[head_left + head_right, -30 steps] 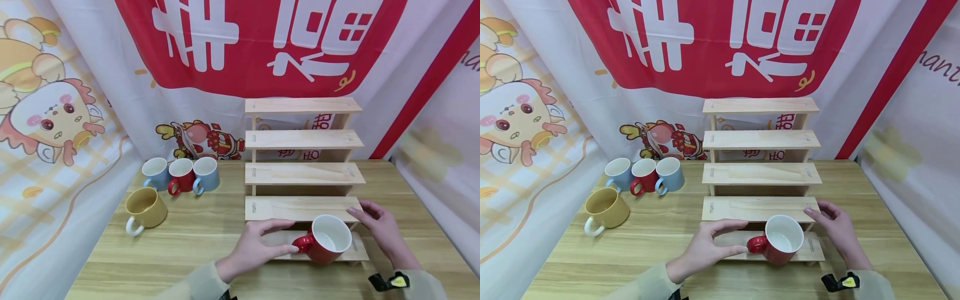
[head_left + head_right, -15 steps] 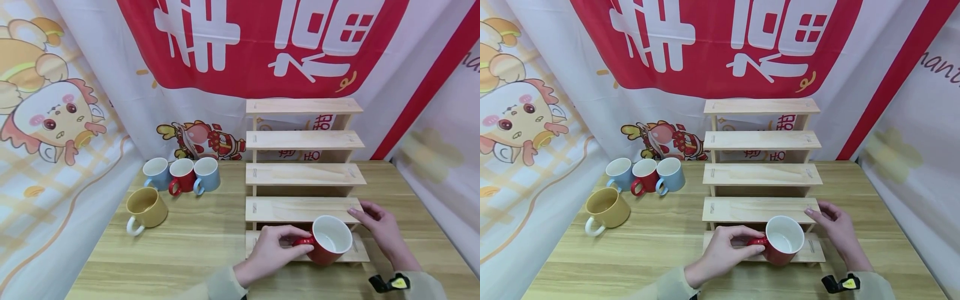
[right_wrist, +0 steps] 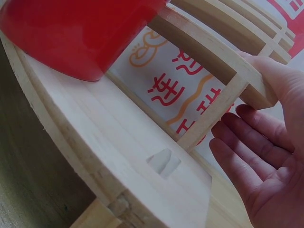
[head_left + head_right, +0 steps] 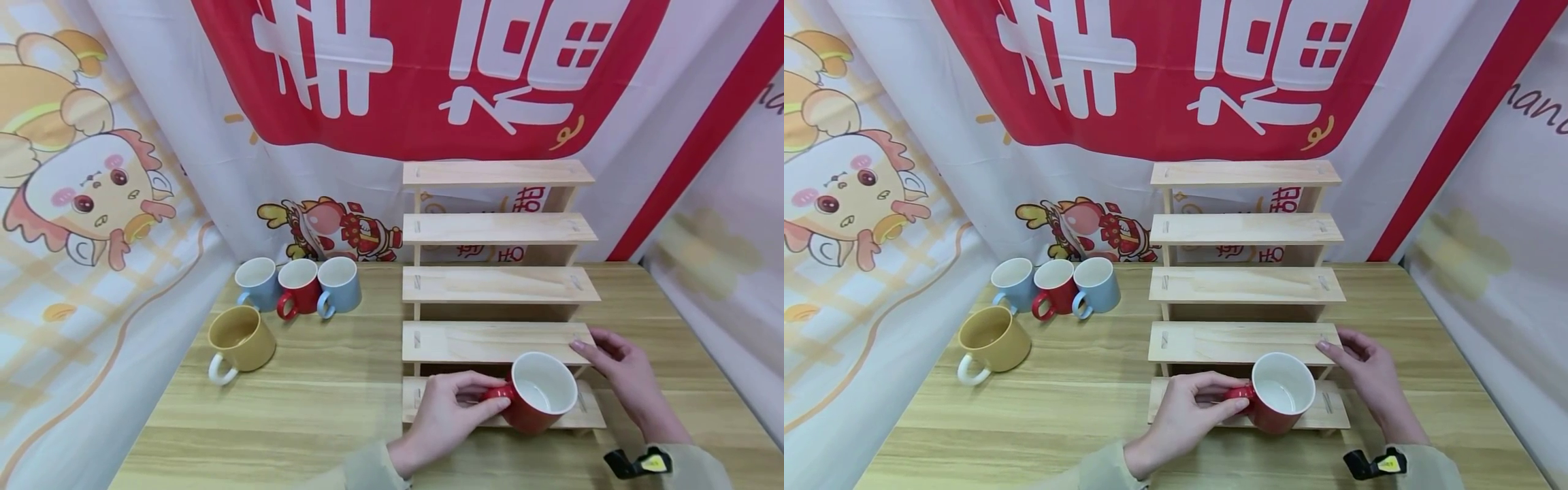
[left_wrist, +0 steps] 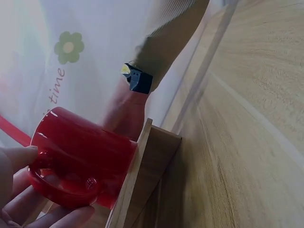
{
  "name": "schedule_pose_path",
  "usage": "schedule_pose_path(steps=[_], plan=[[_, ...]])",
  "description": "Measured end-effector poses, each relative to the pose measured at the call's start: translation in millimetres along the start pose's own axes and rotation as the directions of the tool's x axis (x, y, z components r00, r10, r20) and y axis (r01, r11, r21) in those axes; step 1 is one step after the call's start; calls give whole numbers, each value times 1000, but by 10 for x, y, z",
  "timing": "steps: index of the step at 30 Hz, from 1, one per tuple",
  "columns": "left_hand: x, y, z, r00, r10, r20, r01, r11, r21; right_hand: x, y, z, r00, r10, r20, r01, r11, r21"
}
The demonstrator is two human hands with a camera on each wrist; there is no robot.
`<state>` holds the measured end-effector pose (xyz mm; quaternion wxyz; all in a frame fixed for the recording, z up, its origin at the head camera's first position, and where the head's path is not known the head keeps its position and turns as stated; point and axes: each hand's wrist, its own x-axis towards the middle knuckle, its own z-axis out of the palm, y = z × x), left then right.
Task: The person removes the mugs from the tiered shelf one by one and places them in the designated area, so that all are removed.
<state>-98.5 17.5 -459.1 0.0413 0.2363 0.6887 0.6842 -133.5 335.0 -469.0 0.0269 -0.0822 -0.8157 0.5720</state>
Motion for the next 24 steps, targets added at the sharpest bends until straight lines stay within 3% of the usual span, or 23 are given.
schedule_pose_path(steps=[24], plan=[[-54, -61, 68, 999, 11, -46, -14, 999, -53, 6, 14, -5, 1000, -5, 5, 5, 1000, -20]])
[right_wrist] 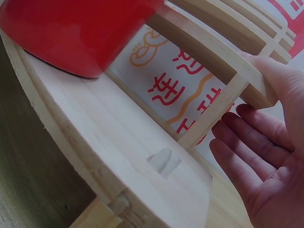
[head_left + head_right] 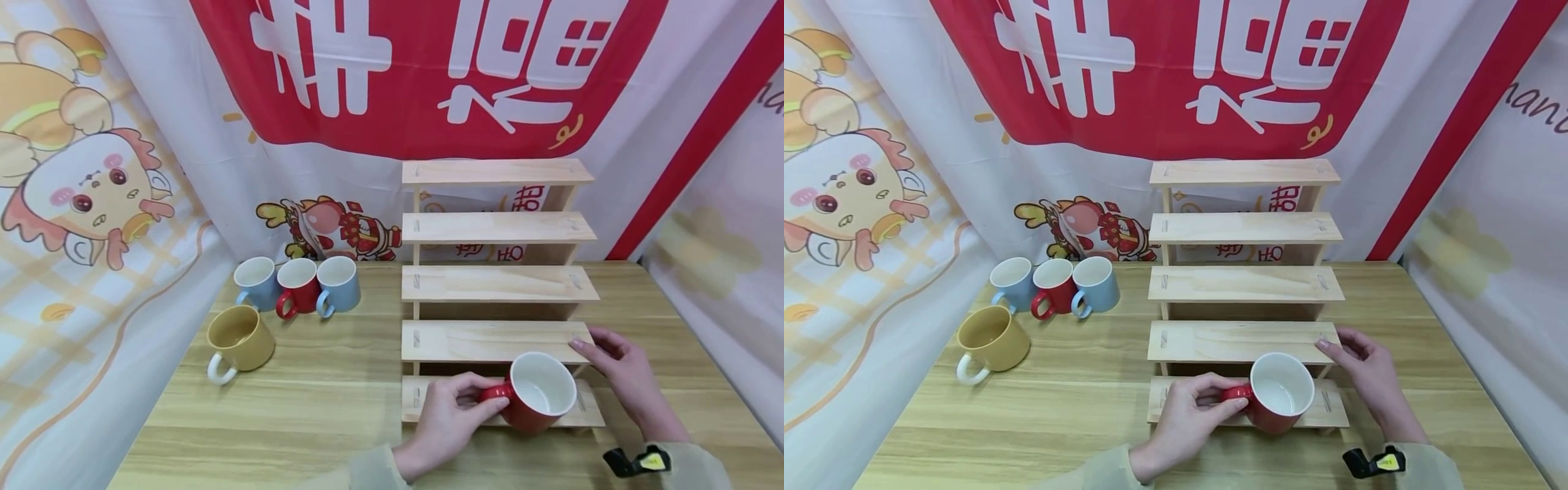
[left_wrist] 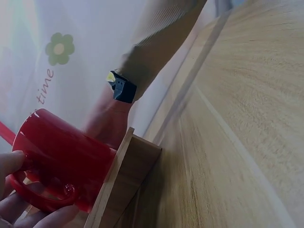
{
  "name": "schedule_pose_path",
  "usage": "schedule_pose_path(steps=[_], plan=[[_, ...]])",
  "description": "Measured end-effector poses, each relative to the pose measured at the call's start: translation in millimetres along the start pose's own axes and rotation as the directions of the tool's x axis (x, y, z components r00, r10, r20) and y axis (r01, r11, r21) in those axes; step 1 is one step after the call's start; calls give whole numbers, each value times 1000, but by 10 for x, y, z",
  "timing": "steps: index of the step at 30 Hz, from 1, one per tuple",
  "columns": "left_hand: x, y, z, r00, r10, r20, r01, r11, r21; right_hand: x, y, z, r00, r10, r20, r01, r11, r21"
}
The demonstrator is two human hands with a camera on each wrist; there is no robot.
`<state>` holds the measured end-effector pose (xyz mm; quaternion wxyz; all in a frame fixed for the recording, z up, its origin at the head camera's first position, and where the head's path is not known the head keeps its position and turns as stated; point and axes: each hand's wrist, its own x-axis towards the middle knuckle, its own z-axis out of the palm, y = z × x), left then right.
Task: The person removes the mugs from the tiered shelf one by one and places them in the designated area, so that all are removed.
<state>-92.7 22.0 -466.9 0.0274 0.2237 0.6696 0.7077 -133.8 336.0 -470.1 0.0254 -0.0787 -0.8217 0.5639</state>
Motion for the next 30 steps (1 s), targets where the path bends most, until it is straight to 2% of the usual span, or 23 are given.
schedule_pose_path(steps=[6, 13, 18, 30], plan=[[-15, 92, -73, 1000, 13, 6, -13, 999, -30, 11, -17, 3, 1000, 7, -3, -7, 1000, -15], [-9, 355, -272, 998, -63, -26, 61, 995, -82, 12, -17, 1, 1000, 2, -5, -2, 1000, -12], [-15, 524, -457, 995, -83, -51, 78, 993, -86, 10, -16, 10, 1000, 5, -6, -5, 1000, -7], [-94, 678, -675, 986, -90, -137, 82, 995, -64, -1, 8, 1, 1000, 23, 8, -23, 1000, -4]])
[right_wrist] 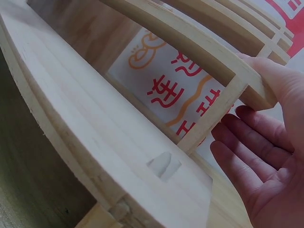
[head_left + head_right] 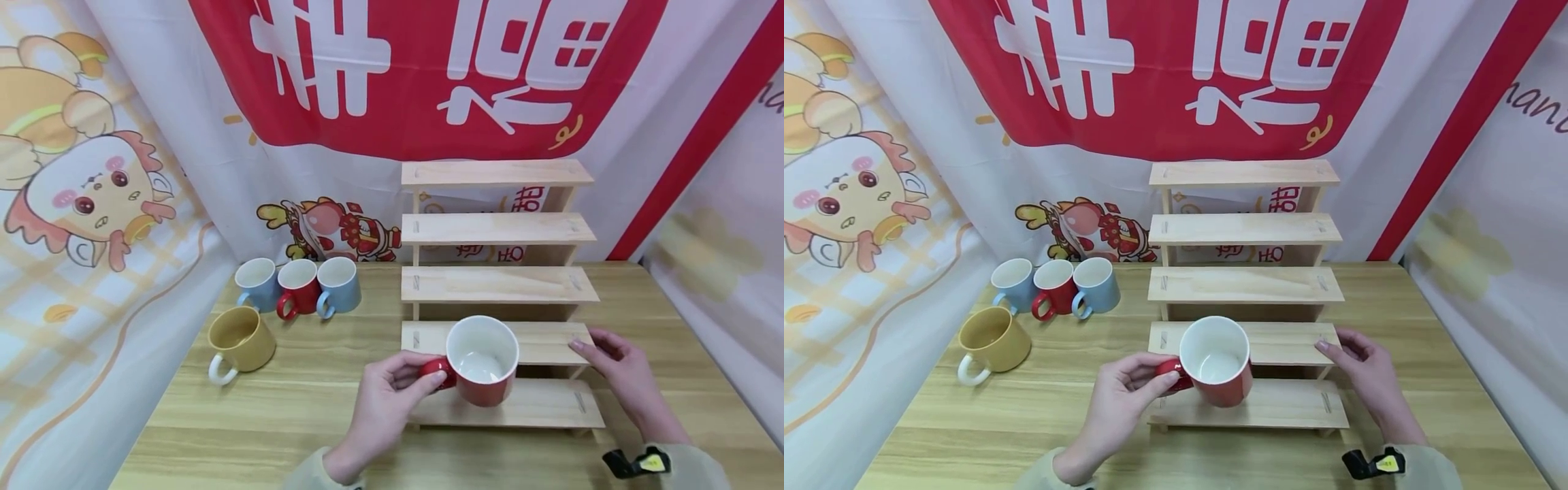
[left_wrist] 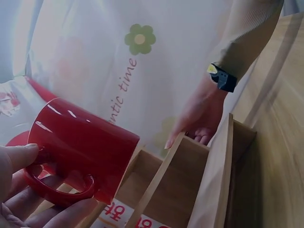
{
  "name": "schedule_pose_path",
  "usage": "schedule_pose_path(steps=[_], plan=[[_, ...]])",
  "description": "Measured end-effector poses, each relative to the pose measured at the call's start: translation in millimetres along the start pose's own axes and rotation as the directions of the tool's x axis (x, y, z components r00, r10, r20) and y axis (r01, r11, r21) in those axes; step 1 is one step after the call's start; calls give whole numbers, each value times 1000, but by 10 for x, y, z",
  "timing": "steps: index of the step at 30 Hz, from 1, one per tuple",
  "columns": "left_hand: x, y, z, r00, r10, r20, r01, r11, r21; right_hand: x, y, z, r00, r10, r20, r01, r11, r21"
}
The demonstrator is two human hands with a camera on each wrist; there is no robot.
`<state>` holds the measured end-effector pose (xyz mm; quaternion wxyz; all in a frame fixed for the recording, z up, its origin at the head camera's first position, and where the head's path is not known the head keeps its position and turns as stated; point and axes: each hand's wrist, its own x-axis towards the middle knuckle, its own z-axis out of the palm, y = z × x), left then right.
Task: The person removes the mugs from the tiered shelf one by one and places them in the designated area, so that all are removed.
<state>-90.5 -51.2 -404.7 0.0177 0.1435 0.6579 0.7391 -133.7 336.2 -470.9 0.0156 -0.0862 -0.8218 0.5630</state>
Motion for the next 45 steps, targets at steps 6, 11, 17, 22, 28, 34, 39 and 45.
schedule_pose_path(steps=[6, 11, 17, 22, 28, 34, 39, 45], plan=[[9, 48, -79, 998, 4, -62, -4, 1000, -2, 3, 9, -16, 1000, -27, -7, 27, 1000, 2], [19, 72, -165, 994, 15, -109, -14, 1000, 8, -3, 14, -27, 999, -38, -15, 38, 999, 16], [17, 123, -331, 984, 33, -175, -32, 999, 9, -9, -1, 5, 999, -36, -15, 37, 999, 23], [6, 149, -495, 972, 51, -229, -49, 999, 16, 2, -11, 23, 999, -36, -20, 37, 999, 13], [-47, 149, -735, 936, 113, -332, -100, 993, 56, 0, 1, 50, 999, -43, -16, 43, 999, 18], [-120, 107, -1028, 872, 138, -469, -116, 990, 75, -4, 10, 54, 1000, -23, 0, 23, 999, 23], [-180, 23, -1238, 823, 117, -556, -84, 993, 85, 4, 24, 31, 1000, -19, 7, 18, 1000, 10], [-227, -135, -1457, 746, 87, -660, -34, 995, 93, 8, 24, 3, 1000, -15, -3, 15, 1000, 9]])
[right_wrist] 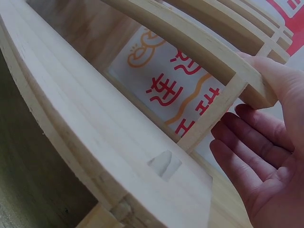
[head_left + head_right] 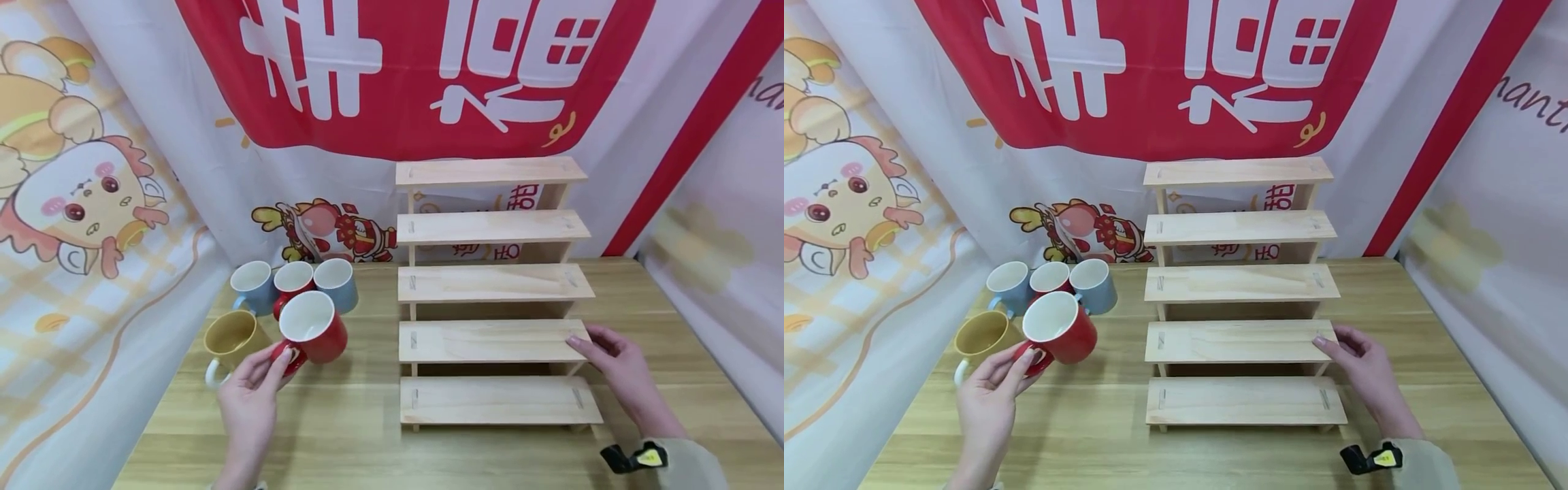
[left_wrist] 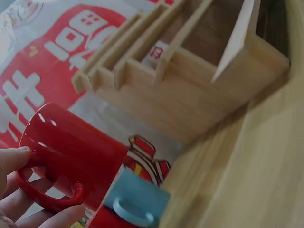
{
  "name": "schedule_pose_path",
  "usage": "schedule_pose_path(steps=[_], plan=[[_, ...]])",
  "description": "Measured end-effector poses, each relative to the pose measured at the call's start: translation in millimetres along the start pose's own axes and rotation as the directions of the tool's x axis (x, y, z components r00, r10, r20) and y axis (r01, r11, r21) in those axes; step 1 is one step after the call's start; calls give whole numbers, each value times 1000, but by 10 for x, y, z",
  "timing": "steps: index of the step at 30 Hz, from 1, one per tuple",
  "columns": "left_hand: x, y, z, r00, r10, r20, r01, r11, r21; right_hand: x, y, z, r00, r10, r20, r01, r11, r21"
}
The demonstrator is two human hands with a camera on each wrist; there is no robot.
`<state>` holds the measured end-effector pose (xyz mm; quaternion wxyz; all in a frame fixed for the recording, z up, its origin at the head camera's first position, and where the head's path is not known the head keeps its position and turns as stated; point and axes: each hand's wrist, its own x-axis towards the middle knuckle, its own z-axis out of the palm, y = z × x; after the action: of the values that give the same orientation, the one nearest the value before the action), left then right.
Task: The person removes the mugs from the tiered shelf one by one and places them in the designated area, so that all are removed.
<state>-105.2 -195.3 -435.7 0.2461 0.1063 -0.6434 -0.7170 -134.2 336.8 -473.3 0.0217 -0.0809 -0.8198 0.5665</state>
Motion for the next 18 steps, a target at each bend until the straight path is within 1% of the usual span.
schedule_pose_path(steps=[4, 11, 15, 18], plan=[[51, -149, -117, 998, -30, -60, 31, 999, 23, 6, -15, -6, 1000, -10, -17, 10, 1000, -11], [135, -427, -330, 987, -102, -123, 101, 995, -11, -11, -35, 2, 1000, -14, -18, 14, 1000, -3], [183, -517, -418, 979, -127, -161, 126, 992, -20, -14, -33, 6, 1000, -14, -20, 14, 1000, 5], [194, -561, -455, 973, -138, -183, 138, 990, -14, -20, -27, 8, 1000, -12, -18, 12, 1000, 8]])
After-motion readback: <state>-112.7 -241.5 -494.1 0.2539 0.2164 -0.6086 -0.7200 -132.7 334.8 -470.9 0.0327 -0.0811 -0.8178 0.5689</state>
